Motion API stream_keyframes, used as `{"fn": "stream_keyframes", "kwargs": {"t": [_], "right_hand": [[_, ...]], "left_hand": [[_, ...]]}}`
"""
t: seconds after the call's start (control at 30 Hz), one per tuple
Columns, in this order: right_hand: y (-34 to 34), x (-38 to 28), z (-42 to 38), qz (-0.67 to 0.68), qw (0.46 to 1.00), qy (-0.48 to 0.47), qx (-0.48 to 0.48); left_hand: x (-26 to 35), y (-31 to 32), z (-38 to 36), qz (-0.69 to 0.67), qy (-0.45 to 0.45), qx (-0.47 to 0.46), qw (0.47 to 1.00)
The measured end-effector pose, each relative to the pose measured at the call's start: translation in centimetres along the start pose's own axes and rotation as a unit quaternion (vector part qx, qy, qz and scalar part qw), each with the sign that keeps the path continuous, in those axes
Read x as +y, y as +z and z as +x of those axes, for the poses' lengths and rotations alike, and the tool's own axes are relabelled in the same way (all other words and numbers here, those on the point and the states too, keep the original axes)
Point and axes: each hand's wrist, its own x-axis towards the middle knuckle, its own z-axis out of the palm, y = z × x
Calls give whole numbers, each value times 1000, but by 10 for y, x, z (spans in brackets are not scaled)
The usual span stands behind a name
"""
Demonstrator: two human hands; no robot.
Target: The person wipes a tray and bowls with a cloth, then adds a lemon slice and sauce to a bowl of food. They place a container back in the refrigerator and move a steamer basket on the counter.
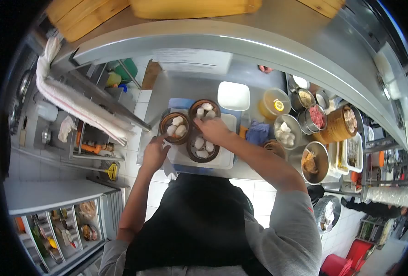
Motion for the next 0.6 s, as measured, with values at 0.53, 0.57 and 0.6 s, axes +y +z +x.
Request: {"fn": "stream_keyframes", "kwargs": {"t": [0.53,0.57,0.6], "right_hand": [[-16,-7,31,-85,977,-175,-88],[-17,-6,32,-92,975,-182,-89],[-21,-8,31,-96,974,-186,-89]], "left_hand": [[-22,-9,-34,-160,-41,183,969],[-30,-11,-38,-161,-43,187,968],[-35,-15,-43,-167,-46,198,965]]}}
